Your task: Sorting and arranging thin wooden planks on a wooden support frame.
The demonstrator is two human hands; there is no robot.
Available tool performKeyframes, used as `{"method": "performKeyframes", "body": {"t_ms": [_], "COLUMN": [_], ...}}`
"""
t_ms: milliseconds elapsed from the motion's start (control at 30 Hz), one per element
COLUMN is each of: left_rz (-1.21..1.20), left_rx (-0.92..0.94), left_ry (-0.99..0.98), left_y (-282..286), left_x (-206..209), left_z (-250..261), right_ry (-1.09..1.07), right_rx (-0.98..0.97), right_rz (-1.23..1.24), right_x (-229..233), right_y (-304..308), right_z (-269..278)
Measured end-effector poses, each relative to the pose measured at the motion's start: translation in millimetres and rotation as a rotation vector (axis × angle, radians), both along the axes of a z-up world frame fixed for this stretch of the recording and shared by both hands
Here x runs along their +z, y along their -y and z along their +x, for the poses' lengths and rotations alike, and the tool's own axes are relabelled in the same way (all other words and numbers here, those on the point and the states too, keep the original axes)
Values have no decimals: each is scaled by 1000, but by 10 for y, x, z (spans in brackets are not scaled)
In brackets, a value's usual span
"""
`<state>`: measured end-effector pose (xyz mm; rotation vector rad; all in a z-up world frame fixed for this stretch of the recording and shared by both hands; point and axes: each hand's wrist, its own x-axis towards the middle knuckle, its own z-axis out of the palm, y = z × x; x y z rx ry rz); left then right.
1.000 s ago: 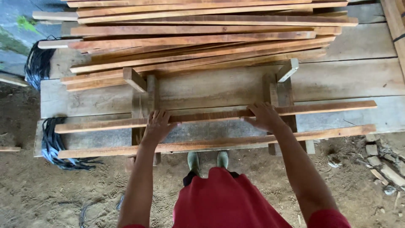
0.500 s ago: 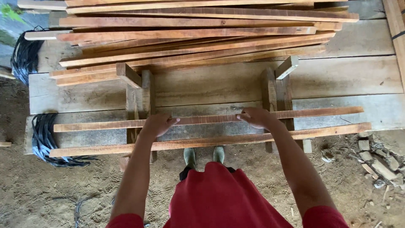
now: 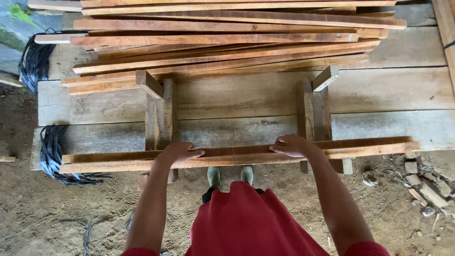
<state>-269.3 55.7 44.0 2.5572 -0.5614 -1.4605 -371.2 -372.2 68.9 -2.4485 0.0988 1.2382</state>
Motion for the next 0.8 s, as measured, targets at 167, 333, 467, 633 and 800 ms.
{"method": "performKeyframes", "body": {"t_ms": [167, 333, 467, 633, 800], "left_rz": [74, -87, -211, -252, -140], "left_rx": [-88, -138, -195, -131, 6], "left_ry": [-21, -68, -31, -108, 8], "left_y": [178, 691, 939, 486, -153], "left_x": [43, -283, -768, -398, -264], "left_z": [73, -24, -13, 119, 166], "right_ry": [-7, -33, 82, 72, 163], "right_rx": [83, 104, 139, 110, -55], "right_rz": [-56, 67, 78, 70, 25], "right_x": [-46, -154, -545, -451, -424], "right_y": [-149, -668, -746, -294, 324], "right_z": [90, 218, 238, 154, -106]}}
